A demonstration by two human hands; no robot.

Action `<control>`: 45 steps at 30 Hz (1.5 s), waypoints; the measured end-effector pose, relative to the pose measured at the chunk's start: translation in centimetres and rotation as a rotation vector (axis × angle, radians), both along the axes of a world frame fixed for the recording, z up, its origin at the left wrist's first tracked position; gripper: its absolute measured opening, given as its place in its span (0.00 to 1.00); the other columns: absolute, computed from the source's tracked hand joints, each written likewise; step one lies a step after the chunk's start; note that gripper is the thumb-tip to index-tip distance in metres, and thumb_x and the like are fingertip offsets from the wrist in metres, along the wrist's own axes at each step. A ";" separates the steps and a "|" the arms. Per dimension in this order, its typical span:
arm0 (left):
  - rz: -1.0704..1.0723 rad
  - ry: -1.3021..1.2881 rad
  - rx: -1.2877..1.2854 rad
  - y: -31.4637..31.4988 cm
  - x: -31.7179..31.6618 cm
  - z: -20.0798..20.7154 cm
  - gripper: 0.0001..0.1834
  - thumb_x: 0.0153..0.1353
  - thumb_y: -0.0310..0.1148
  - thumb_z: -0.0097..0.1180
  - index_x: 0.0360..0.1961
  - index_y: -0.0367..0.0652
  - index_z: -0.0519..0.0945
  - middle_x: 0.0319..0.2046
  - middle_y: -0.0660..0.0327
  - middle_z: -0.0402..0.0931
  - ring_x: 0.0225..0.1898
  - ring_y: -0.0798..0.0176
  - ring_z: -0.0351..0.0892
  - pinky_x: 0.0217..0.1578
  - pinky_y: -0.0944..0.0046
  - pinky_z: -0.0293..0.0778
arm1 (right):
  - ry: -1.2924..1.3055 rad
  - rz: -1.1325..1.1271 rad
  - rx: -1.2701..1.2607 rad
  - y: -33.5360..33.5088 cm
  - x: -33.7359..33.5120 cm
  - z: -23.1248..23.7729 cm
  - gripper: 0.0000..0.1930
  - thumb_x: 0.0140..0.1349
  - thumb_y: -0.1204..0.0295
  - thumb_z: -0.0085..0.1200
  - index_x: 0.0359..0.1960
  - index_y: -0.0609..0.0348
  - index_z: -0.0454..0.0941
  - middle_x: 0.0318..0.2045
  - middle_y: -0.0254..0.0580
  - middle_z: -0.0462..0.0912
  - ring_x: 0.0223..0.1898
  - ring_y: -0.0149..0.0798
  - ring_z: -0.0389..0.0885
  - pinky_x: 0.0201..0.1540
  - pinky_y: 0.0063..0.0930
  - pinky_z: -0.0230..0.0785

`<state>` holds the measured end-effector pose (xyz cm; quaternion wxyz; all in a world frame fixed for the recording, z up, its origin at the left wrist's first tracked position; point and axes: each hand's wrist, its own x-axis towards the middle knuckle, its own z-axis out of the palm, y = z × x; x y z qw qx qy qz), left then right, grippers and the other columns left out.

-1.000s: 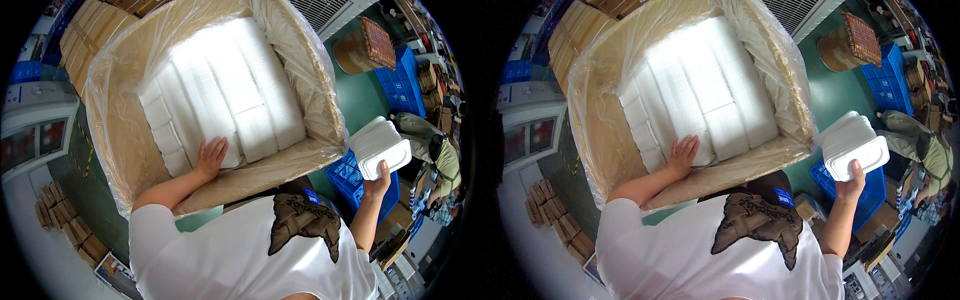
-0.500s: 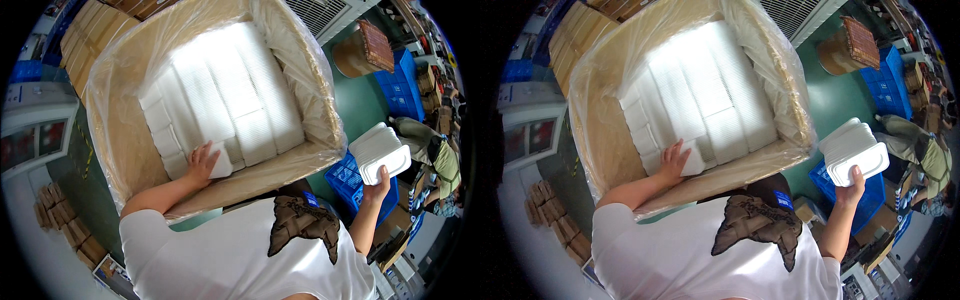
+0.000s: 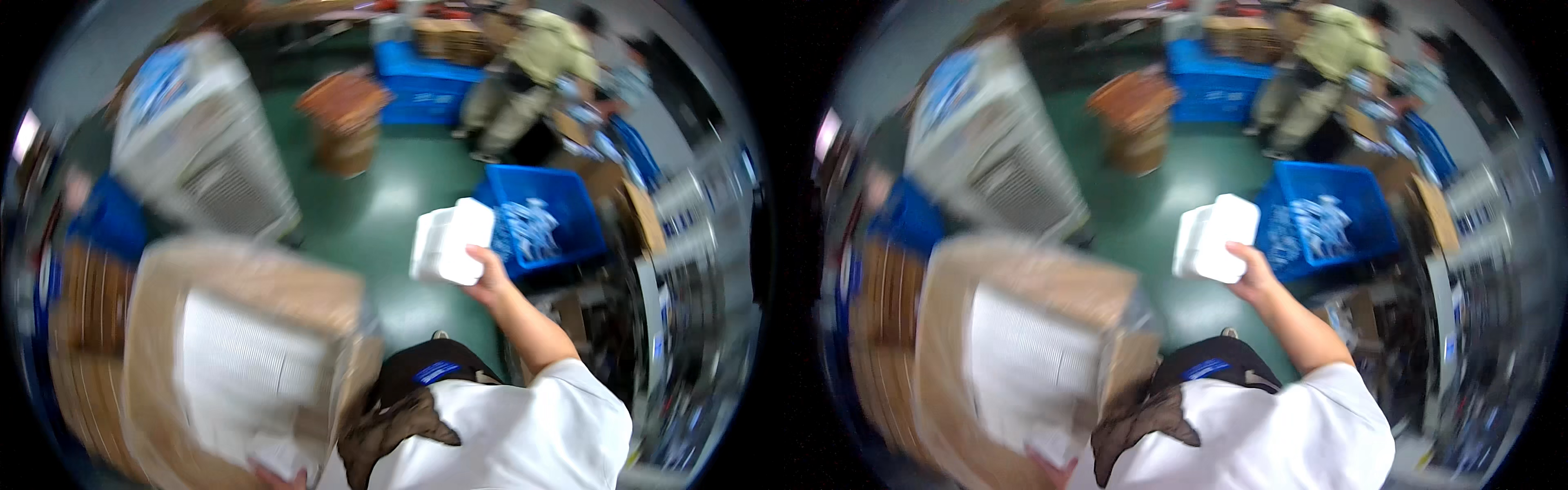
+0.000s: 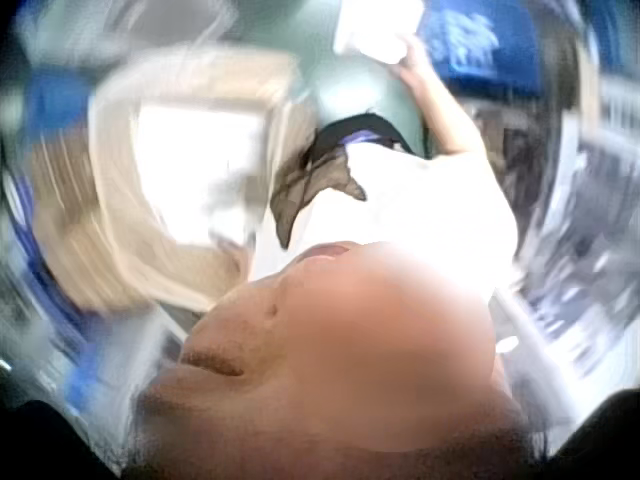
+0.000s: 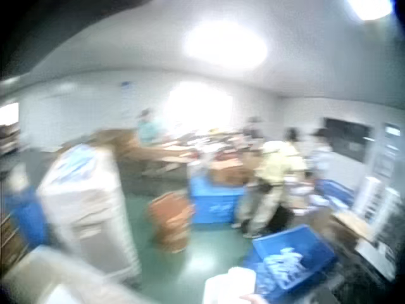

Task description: The person packs blue-wrapped wet wipe packs into cardboard boxes on a table. They also handle white plastic containers, opening them to check the contents and placing them into a large bin lined with plastic.

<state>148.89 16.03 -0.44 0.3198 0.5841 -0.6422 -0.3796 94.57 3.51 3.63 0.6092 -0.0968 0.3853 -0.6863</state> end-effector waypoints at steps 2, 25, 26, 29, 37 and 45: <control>0.022 0.173 -0.065 -4.5 -2.9 2.9 0.50 0.43 0.28 0.60 0.68 0.36 0.47 0.62 0.46 0.57 0.63 0.44 0.57 0.65 0.48 0.51 | -0.107 -0.075 -0.041 1.3 -3.6 -0.4 0.33 0.50 0.67 0.62 0.59 0.58 0.66 0.52 0.43 0.76 0.55 0.46 0.73 0.63 0.45 0.60; -0.330 0.801 0.888 -8.9 -80.1 3.1 0.23 0.61 0.39 0.49 0.54 0.37 0.71 0.47 0.55 0.75 0.49 0.56 0.74 0.52 0.55 0.69 | 1.407 -0.319 1.445 54.8 -62.6 11.1 0.64 0.30 0.57 0.69 0.72 0.52 0.40 0.62 0.67 0.59 0.64 0.64 0.59 0.62 0.60 0.55; -0.362 0.777 0.886 -8.8 -81.8 3.0 0.23 0.61 0.39 0.48 0.54 0.37 0.71 0.47 0.55 0.75 0.49 0.57 0.74 0.53 0.55 0.69 | 1.566 -0.476 1.496 54.6 -65.3 14.9 0.65 0.31 0.57 0.68 0.72 0.52 0.38 0.63 0.69 0.56 0.64 0.66 0.58 0.63 0.60 0.53; -0.472 0.743 0.804 -8.0 -86.7 4.5 0.23 0.62 0.39 0.48 0.54 0.37 0.71 0.47 0.55 0.76 0.50 0.57 0.75 0.54 0.56 0.68 | 1.992 -1.276 1.178 51.6 -70.1 29.4 0.65 0.39 0.47 0.69 0.72 0.51 0.34 0.58 0.60 0.61 0.60 0.60 0.60 0.61 0.55 0.51; -0.587 0.775 0.779 -7.3 -94.9 4.4 0.21 0.60 0.39 0.49 0.52 0.39 0.73 0.44 0.56 0.77 0.49 0.58 0.76 0.52 0.58 0.70 | 2.478 -1.278 1.900 51.9 -81.9 45.6 0.48 0.41 0.70 0.63 0.67 0.58 0.51 0.53 0.51 0.66 0.57 0.51 0.64 0.61 0.48 0.54; -0.576 0.691 0.807 -12.4 -97.9 0.9 0.20 0.60 0.36 0.50 0.53 0.41 0.71 0.46 0.58 0.74 0.48 0.59 0.73 0.51 0.58 0.68 | 2.317 -1.063 2.010 51.2 -81.3 46.1 0.51 0.42 0.71 0.64 0.69 0.61 0.48 0.53 0.54 0.68 0.57 0.51 0.67 0.61 0.40 0.58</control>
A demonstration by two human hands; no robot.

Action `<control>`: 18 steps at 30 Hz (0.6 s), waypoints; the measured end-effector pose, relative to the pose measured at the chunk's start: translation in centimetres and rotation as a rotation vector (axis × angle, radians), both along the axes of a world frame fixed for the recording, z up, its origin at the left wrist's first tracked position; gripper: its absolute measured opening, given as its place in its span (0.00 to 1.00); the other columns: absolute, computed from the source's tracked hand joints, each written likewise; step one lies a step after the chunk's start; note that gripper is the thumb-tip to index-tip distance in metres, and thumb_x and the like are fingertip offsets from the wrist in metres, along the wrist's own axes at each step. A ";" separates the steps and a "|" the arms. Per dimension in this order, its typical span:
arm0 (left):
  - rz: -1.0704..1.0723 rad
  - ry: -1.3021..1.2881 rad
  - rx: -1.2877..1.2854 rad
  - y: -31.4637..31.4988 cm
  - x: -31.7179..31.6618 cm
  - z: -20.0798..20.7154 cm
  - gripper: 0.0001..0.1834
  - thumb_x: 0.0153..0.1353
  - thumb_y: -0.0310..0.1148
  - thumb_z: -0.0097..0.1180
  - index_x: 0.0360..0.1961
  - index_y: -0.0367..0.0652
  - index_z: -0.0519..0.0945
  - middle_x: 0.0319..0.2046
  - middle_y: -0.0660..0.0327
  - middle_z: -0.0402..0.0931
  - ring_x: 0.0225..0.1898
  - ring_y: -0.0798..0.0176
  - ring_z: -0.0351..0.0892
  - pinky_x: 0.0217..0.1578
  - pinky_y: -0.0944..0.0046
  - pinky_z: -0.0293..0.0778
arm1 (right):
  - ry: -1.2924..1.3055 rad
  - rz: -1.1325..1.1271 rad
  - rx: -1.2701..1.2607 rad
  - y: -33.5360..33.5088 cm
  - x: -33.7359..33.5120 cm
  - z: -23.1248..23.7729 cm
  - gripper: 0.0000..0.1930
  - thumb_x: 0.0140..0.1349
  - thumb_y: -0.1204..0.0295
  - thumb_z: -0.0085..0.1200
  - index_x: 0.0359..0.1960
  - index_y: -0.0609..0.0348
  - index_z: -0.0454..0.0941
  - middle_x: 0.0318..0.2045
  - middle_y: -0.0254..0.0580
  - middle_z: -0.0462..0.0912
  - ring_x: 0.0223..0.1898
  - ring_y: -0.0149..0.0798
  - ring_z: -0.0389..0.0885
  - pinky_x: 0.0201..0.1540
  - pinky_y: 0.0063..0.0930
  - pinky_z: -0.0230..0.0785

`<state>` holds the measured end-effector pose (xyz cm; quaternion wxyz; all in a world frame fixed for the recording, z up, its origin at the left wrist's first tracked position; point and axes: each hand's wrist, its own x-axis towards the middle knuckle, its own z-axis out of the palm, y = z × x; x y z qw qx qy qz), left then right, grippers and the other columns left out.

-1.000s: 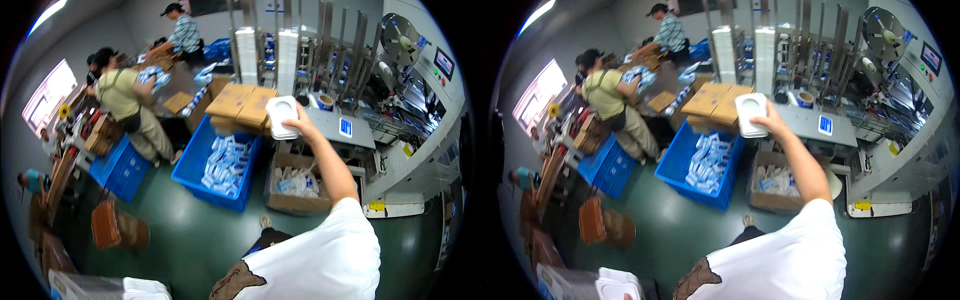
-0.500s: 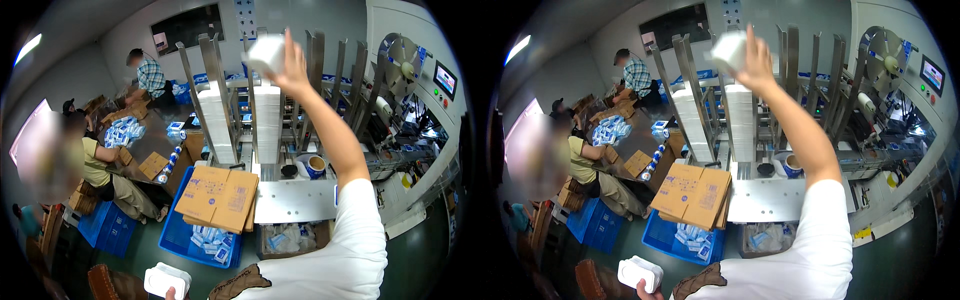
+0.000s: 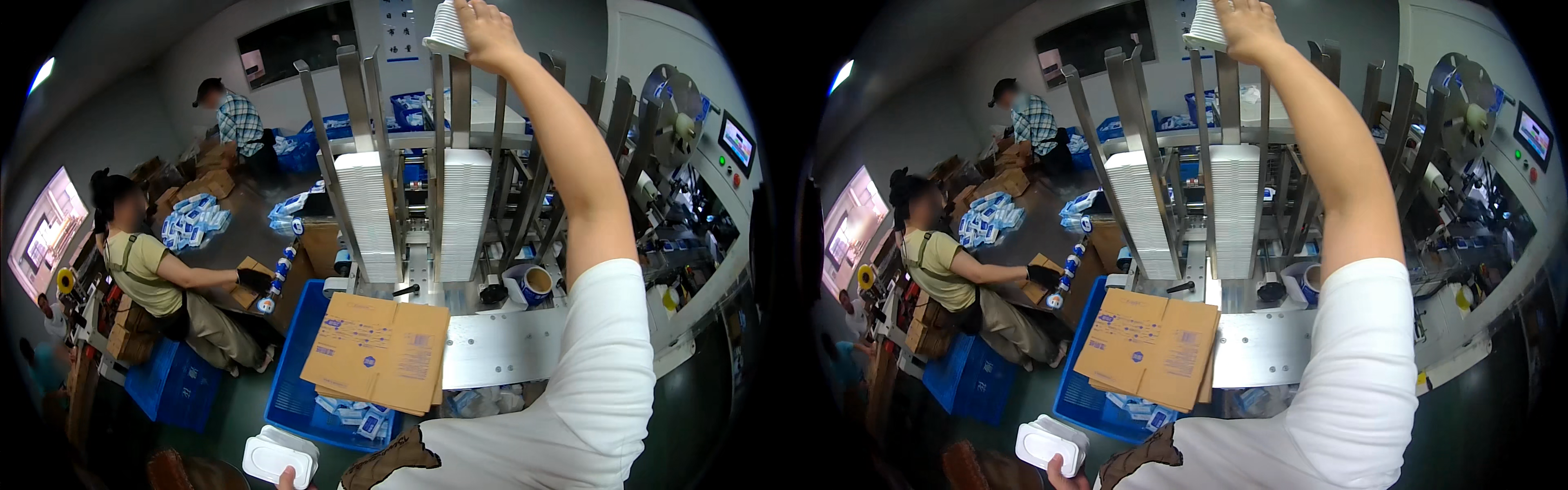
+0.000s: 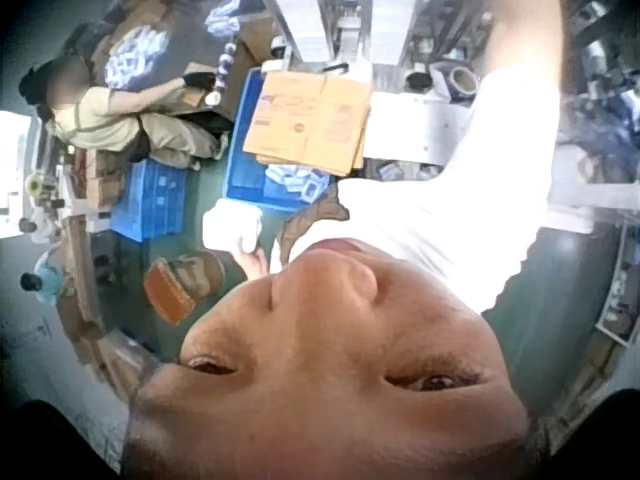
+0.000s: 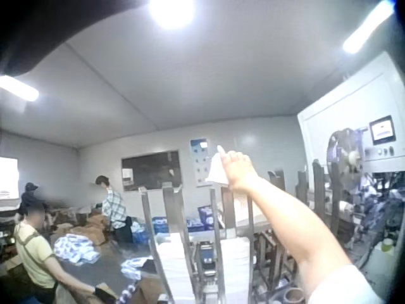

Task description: The person packs blue-wrapped wet wipe packs into cardboard boxes on a table. They also handle white plastic containers, opening them to check the contents and placing them into a large bin lined with plastic.

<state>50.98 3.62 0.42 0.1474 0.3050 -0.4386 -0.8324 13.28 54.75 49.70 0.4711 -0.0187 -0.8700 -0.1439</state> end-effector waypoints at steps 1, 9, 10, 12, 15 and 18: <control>0.013 0.004 -0.033 0.0 -0.6 0.3 0.20 0.60 0.36 0.50 0.53 0.40 0.71 0.47 0.58 0.73 0.49 0.59 0.73 0.51 0.58 0.68 | 0.028 0.055 -0.015 0.3 -0.6 0.0 0.51 0.43 0.70 0.65 0.69 0.62 0.46 0.54 0.55 0.68 0.57 0.53 0.66 0.61 0.39 0.60; -0.114 0.036 0.003 -2.3 -6.9 3.4 0.23 0.57 0.32 0.49 0.54 0.38 0.70 0.48 0.55 0.73 0.52 0.57 0.72 0.56 0.57 0.66 | 0.166 0.131 -0.083 1.9 -1.6 -0.5 0.53 0.44 0.65 0.65 0.69 0.64 0.44 0.53 0.59 0.67 0.56 0.57 0.65 0.61 0.43 0.59; -0.138 0.052 0.002 -2.6 -7.5 3.6 0.23 0.57 0.32 0.49 0.54 0.38 0.70 0.49 0.55 0.73 0.52 0.57 0.72 0.55 0.57 0.66 | 0.240 0.179 -0.116 2.3 -1.8 -0.5 0.52 0.44 0.65 0.65 0.69 0.64 0.44 0.53 0.60 0.67 0.56 0.58 0.65 0.61 0.43 0.58; -0.185 0.081 0.000 -3.1 -8.5 4.0 0.23 0.57 0.31 0.49 0.55 0.37 0.70 0.49 0.55 0.73 0.53 0.56 0.72 0.55 0.57 0.67 | 0.151 0.154 0.093 2.8 -2.1 -0.4 0.50 0.45 0.66 0.64 0.68 0.63 0.46 0.53 0.60 0.66 0.55 0.59 0.65 0.62 0.43 0.58; -0.221 0.018 0.046 -4.3 -10.1 3.1 0.23 0.58 0.31 0.48 0.56 0.36 0.69 0.51 0.54 0.73 0.53 0.56 0.73 0.54 0.57 0.69 | 0.055 -0.064 0.550 2.8 -2.7 -0.8 0.48 0.46 0.67 0.63 0.68 0.59 0.47 0.55 0.58 0.64 0.58 0.57 0.62 0.62 0.47 0.56; -0.228 0.019 0.067 -4.3 -10.5 3.8 0.24 0.58 0.30 0.47 0.56 0.35 0.69 0.51 0.53 0.73 0.52 0.55 0.73 0.54 0.57 0.70 | -0.032 -0.207 0.550 2.2 -2.2 -3.4 0.55 0.49 0.68 0.64 0.73 0.45 0.35 0.62 0.50 0.60 0.63 0.53 0.60 0.66 0.44 0.53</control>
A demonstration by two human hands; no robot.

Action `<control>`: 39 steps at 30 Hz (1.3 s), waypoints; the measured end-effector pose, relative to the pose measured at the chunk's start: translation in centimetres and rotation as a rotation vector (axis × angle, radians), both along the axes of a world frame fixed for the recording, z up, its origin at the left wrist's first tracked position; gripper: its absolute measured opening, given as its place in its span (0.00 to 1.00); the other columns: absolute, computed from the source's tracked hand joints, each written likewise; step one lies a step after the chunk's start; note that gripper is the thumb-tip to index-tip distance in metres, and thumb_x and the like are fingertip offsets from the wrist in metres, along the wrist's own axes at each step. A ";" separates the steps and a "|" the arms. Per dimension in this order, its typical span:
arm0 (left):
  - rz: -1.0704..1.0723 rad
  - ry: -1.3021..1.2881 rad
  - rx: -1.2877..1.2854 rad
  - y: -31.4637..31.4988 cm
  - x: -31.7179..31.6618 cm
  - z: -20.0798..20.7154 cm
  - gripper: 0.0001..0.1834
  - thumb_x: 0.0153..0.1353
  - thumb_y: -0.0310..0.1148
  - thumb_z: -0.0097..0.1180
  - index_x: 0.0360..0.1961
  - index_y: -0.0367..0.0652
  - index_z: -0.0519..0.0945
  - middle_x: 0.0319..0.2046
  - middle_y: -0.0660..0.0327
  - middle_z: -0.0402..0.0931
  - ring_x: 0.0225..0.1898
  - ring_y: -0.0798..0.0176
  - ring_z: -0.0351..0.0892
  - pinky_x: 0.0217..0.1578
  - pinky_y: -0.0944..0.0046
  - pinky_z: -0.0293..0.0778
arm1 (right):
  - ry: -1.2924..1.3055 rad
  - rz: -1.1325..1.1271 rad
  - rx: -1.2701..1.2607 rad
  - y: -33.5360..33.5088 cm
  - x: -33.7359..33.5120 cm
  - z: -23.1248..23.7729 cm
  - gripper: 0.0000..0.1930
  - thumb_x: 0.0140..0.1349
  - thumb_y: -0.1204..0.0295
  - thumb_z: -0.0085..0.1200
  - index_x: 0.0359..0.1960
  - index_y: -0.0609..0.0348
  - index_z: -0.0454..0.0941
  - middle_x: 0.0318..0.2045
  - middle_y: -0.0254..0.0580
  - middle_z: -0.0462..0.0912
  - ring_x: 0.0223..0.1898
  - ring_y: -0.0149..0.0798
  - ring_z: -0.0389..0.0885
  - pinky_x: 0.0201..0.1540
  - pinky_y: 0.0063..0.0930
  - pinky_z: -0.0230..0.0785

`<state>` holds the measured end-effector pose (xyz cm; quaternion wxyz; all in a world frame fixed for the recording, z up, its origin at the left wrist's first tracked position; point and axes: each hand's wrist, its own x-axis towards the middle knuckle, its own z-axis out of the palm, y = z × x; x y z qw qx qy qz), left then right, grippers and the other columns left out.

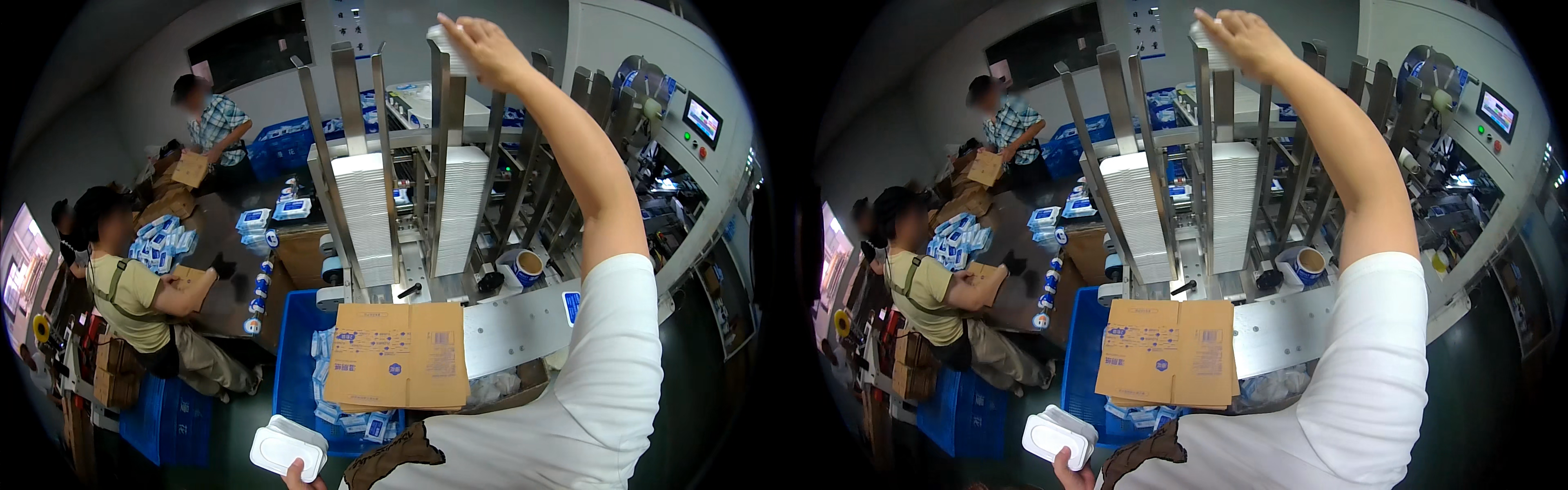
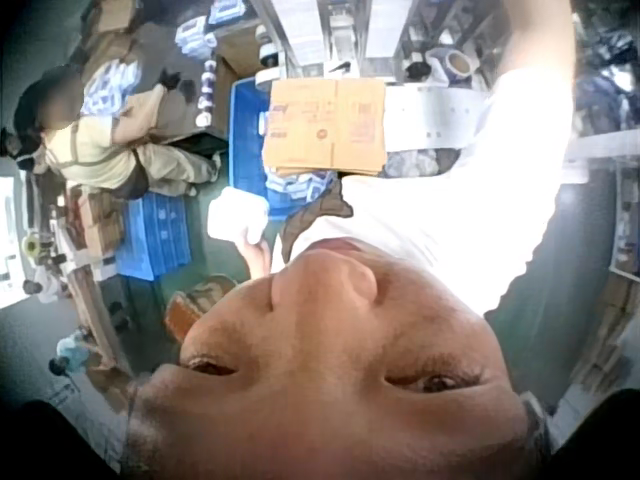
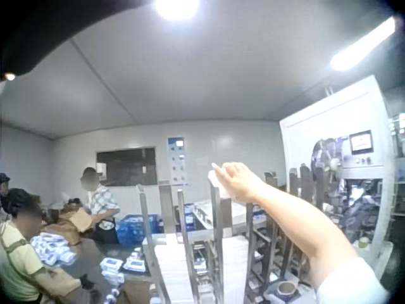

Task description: The person packs blue-wrapped wet wipe packs into cardboard boxes on a table. They also handle white plastic containers, opening them to check the contents and placing them into a large bin lined with plastic.

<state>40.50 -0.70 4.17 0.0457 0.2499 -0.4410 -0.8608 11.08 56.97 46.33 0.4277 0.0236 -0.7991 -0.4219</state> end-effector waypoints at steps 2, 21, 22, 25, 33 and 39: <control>-0.007 0.011 0.009 -0.5 0.1 -0.5 0.23 0.59 0.29 0.47 0.57 0.35 0.68 0.52 0.53 0.72 0.53 0.56 0.73 0.54 0.57 0.70 | -0.105 0.111 -0.077 -0.8 0.8 -2.8 0.52 0.46 0.77 0.63 0.72 0.53 0.42 0.63 0.49 0.62 0.65 0.50 0.61 0.67 0.37 0.54; -0.681 1.135 -1.054 12.5 -7.8 12.6 0.63 0.38 0.33 0.65 0.70 0.34 0.35 0.60 0.40 0.54 0.60 0.41 0.59 0.60 0.45 0.56 | -0.912 1.057 -1.270 -11.3 20.9 -22.7 0.58 0.41 0.51 0.72 0.70 0.55 0.47 0.70 0.56 0.44 0.69 0.55 0.50 0.66 0.53 0.51; -0.724 1.246 -1.345 15.6 -8.1 14.2 0.62 0.37 0.33 0.65 0.69 0.30 0.37 0.59 0.38 0.54 0.59 0.38 0.58 0.60 0.44 0.54 | -0.985 1.053 -1.186 -11.7 23.3 -23.4 0.61 0.40 0.52 0.73 0.71 0.55 0.44 0.70 0.59 0.39 0.70 0.58 0.45 0.67 0.54 0.47; -0.852 1.302 -1.515 25.2 -7.7 15.0 0.62 0.35 0.36 0.66 0.68 0.28 0.40 0.60 0.34 0.52 0.61 0.34 0.54 0.62 0.44 0.51 | -0.969 0.895 -0.900 -9.8 28.3 -25.2 0.66 0.35 0.58 0.76 0.72 0.59 0.38 0.69 0.68 0.35 0.71 0.65 0.36 0.69 0.52 0.41; -1.184 1.210 -1.715 46.8 -8.0 8.6 0.61 0.33 0.37 0.68 0.67 0.28 0.46 0.59 0.38 0.56 0.61 0.39 0.58 0.61 0.47 0.54 | -0.942 0.662 -1.538 9.1 30.2 -36.8 0.67 0.35 0.66 0.72 0.71 0.60 0.30 0.67 0.63 0.48 0.69 0.58 0.51 0.69 0.39 0.49; -1.314 1.098 -1.819 51.4 -7.7 3.9 0.61 0.32 0.39 0.69 0.66 0.27 0.48 0.60 0.40 0.54 0.63 0.41 0.55 0.63 0.47 0.50 | -0.881 0.717 -1.614 12.6 30.9 -45.2 0.66 0.38 0.66 0.72 0.71 0.59 0.29 0.67 0.63 0.48 0.68 0.59 0.52 0.69 0.39 0.49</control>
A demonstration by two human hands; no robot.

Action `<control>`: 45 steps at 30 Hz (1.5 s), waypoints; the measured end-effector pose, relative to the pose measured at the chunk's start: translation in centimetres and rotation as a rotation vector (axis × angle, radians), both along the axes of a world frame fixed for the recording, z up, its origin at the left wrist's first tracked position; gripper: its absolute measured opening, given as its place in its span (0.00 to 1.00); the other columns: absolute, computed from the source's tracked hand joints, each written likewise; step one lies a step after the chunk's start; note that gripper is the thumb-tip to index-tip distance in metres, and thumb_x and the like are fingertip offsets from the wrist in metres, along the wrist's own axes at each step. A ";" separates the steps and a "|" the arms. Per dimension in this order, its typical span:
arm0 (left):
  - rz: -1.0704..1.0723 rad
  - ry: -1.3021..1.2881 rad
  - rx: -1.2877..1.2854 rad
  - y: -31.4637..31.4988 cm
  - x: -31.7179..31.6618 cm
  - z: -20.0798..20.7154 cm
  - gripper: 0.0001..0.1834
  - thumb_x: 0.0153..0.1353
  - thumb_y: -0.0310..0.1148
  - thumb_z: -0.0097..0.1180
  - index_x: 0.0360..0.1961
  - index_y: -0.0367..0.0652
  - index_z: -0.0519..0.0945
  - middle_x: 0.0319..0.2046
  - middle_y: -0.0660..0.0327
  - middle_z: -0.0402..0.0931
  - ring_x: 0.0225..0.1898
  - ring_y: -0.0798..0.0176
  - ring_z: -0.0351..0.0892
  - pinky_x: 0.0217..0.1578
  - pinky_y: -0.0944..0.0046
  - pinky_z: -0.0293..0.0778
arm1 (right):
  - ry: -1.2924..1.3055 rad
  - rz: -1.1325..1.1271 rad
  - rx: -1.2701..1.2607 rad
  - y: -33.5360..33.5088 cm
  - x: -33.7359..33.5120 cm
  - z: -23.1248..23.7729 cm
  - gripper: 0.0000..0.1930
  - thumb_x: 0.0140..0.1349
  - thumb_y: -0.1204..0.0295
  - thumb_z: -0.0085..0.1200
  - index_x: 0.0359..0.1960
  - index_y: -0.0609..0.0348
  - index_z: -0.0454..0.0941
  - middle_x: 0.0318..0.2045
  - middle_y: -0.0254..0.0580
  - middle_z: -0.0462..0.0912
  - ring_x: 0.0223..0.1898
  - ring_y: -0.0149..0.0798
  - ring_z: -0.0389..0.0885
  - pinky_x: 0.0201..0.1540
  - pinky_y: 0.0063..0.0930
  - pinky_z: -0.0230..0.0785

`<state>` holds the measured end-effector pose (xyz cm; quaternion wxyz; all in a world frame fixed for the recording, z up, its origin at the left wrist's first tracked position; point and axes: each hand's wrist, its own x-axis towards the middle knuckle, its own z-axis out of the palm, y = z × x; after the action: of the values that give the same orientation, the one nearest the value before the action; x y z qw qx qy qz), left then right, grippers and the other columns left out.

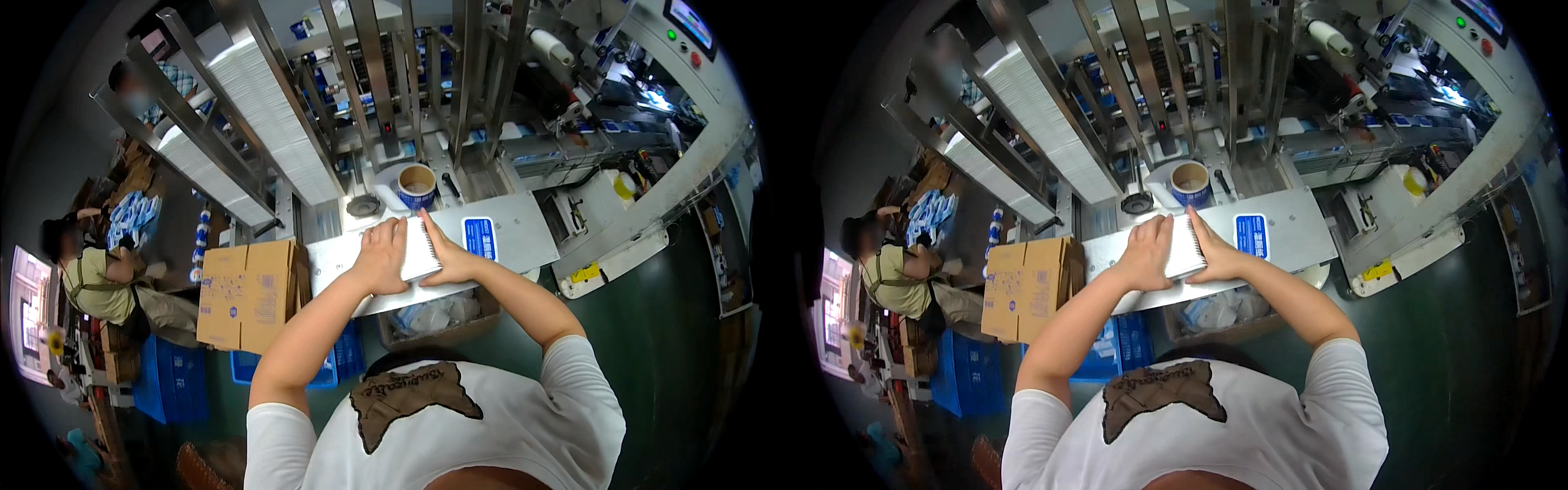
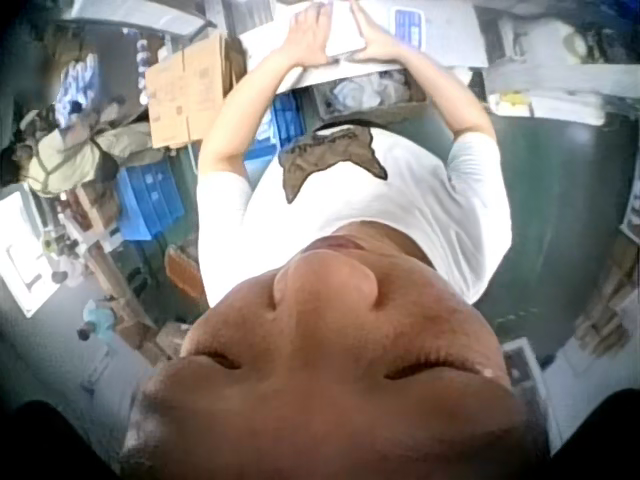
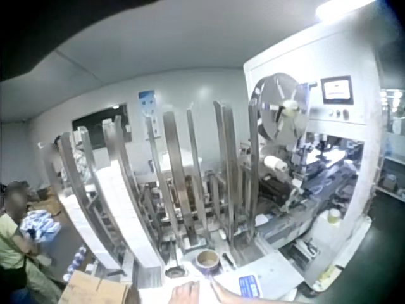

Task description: The person packs blue-wrapped wet wipe packs into cardboard boxes on a table. They also handle white plastic containers, opening them to check the contents and placing them into a large bin lined with plastic.

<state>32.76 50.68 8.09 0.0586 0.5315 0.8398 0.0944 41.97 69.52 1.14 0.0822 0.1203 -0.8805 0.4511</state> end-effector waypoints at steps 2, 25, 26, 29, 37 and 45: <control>-0.014 -0.042 0.009 -0.1 0.0 0.3 0.61 0.32 0.38 0.69 0.66 0.26 0.48 0.60 0.39 0.54 0.64 0.39 0.54 0.65 0.50 0.50 | -0.025 0.001 -0.016 0.3 -0.4 -0.2 0.67 0.37 0.63 0.73 0.70 0.62 0.30 0.66 0.65 0.49 0.68 0.60 0.51 0.69 0.40 0.49; 0.359 -0.402 0.536 -5.1 2.0 -6.2 0.72 0.35 0.42 0.76 0.68 0.34 0.31 0.62 0.35 0.47 0.63 0.35 0.56 0.63 0.50 0.59 | -0.002 0.165 0.669 -2.3 -1.8 8.4 0.69 0.30 0.51 0.73 0.72 0.59 0.38 0.69 0.67 0.43 0.72 0.61 0.36 0.69 0.61 0.32; 0.345 -0.343 0.529 -5.2 2.3 -6.1 0.72 0.35 0.43 0.75 0.68 0.34 0.31 0.62 0.35 0.48 0.64 0.35 0.55 0.64 0.50 0.58 | 0.002 0.227 0.756 -3.6 -2.1 8.6 0.67 0.31 0.53 0.72 0.72 0.58 0.39 0.67 0.68 0.47 0.71 0.62 0.40 0.69 0.61 0.34; 0.315 -0.246 0.447 -5.1 2.6 -7.7 0.73 0.36 0.47 0.75 0.67 0.27 0.30 0.66 0.33 0.40 0.68 0.35 0.47 0.67 0.50 0.49 | 0.063 0.336 0.774 -4.9 -3.9 7.9 0.61 0.34 0.55 0.69 0.71 0.54 0.44 0.56 0.70 0.63 0.57 0.62 0.64 0.61 0.55 0.53; 0.420 -0.164 0.507 -9.4 5.7 -6.0 0.71 0.39 0.48 0.75 0.66 0.23 0.34 0.62 0.30 0.49 0.63 0.33 0.56 0.63 0.50 0.58 | -0.172 0.458 1.020 -8.4 -5.4 10.7 0.62 0.34 0.53 0.69 0.72 0.48 0.42 0.49 0.61 0.68 0.52 0.56 0.67 0.50 0.45 0.57; 0.211 -0.534 0.330 -28.0 10.9 -12.3 0.27 0.60 0.27 0.45 0.63 0.51 0.68 0.47 0.55 0.76 0.48 0.51 0.77 0.47 0.58 0.73 | 0.920 0.057 0.241 -18.6 -21.3 34.7 0.65 0.32 0.52 0.66 0.72 0.53 0.37 0.50 0.64 0.61 0.53 0.62 0.63 0.56 0.55 0.58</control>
<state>43.67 22.64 -4.25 0.1795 0.4004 0.8185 0.3709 20.68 50.93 35.81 0.4368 0.3403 -0.7951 0.2476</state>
